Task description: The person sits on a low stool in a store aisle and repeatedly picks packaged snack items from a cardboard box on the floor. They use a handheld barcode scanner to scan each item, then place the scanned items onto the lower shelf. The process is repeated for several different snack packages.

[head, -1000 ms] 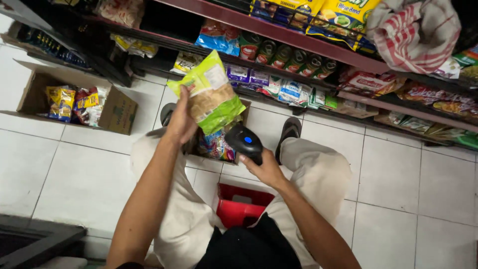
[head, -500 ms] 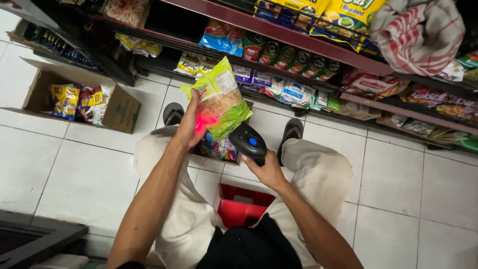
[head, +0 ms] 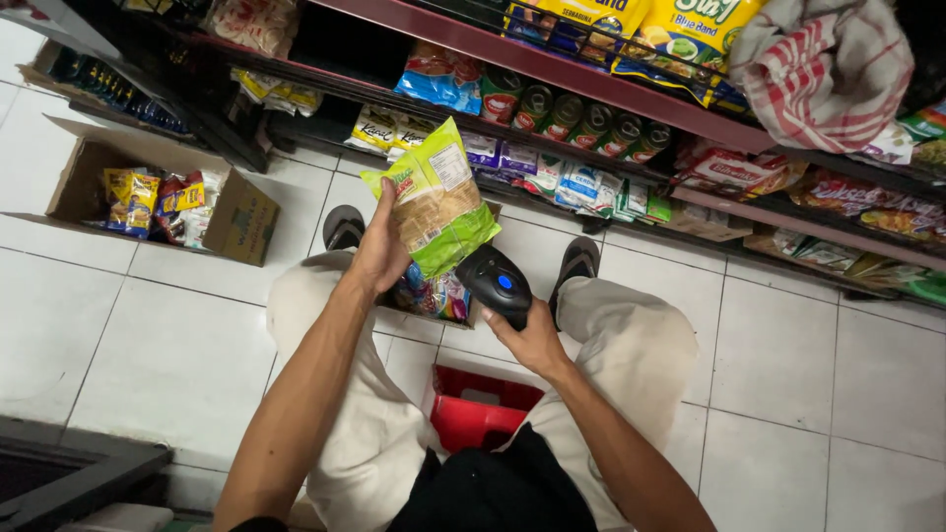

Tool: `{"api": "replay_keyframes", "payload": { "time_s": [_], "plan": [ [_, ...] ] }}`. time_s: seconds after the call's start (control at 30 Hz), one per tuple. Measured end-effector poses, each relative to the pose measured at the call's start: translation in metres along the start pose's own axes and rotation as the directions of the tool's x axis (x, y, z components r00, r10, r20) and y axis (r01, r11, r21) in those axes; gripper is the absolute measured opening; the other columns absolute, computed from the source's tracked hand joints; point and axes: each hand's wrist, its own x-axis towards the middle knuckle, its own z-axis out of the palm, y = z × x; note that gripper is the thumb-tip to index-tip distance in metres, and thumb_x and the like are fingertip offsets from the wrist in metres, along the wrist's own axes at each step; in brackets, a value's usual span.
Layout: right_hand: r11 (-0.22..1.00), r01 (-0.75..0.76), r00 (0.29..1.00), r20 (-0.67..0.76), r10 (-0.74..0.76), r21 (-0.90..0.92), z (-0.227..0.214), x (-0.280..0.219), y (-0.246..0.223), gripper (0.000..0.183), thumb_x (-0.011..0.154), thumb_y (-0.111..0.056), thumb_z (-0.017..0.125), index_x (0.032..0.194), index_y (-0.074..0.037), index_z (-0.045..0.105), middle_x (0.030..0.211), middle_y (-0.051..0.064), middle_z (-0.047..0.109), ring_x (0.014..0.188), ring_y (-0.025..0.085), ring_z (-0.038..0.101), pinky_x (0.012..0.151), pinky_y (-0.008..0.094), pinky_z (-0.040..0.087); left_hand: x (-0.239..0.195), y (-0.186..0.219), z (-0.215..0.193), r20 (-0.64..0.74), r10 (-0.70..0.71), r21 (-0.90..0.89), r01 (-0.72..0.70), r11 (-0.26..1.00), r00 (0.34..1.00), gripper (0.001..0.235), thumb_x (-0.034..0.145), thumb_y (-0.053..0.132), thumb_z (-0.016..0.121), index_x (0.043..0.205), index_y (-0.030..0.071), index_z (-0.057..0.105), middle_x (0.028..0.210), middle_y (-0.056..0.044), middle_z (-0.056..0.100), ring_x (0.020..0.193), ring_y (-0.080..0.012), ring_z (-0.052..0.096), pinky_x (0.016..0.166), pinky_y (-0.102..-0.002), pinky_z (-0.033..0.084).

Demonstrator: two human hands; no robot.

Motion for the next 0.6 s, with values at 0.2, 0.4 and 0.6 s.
{"api": "replay_keyframes", "payload": {
  "time_s": [0.2, 0.4, 0.6],
  "plan": [
    [0.987, 0.157, 0.987, -0.019, -0.158, -0.039, -0.0007, 0.001, -0.0024, 0.027, 0.092, -0.026, 0.075, 0.097, 0.0, 0.069, 0.068, 0.001, 0.063, 0.063, 0.01, 0.054, 0.059, 0.03, 0.048, -0.0004, 0.0011, 0.0005, -0.036, -0.014, 0.017, 0.015, 1.0, 0.999, 0.089, 0.093, 0.072, 0.043, 0.155, 0.007, 0.037, 0.154, -0.017, 0.049, 0.144, -0.0291, 0.047, 0.119, -0.05, 0.037],
    [0.999, 0.031, 0.999, 0.015, -0.03, -0.026, -0.0013, 0.0003, 0.0026, 0.027, 0.093, -0.026, 0.075, 0.089, 0.0, 0.068, 0.062, 0.001, 0.059, 0.058, 0.011, 0.052, 0.055, 0.031, 0.045, 0.0013, -0.0008, -0.0013, -0.026, 0.012, -0.015, -0.012, 1.0, 1.0, 0.088, 0.095, 0.07, 0.044, 0.155, 0.007, 0.037, 0.154, -0.017, 0.049, 0.144, -0.0287, 0.048, 0.12, -0.048, 0.037],
    [0.999, 0.05, 0.999, 0.004, -0.05, -0.005, -0.0014, 0.001, -0.0037, 0.024, 0.092, -0.023, 0.075, 0.089, -0.001, 0.067, 0.062, 0.0, 0.058, 0.058, 0.009, 0.052, 0.054, 0.03, 0.045, 0.0017, -0.0008, -0.0015, 0.004, 0.021, -0.071, -0.02, 0.997, 1.0, 0.085, 0.097, 0.068, 0.045, 0.154, 0.005, 0.038, 0.153, -0.017, 0.05, 0.143, -0.0285, 0.049, 0.121, -0.047, 0.037]
  ]
}}
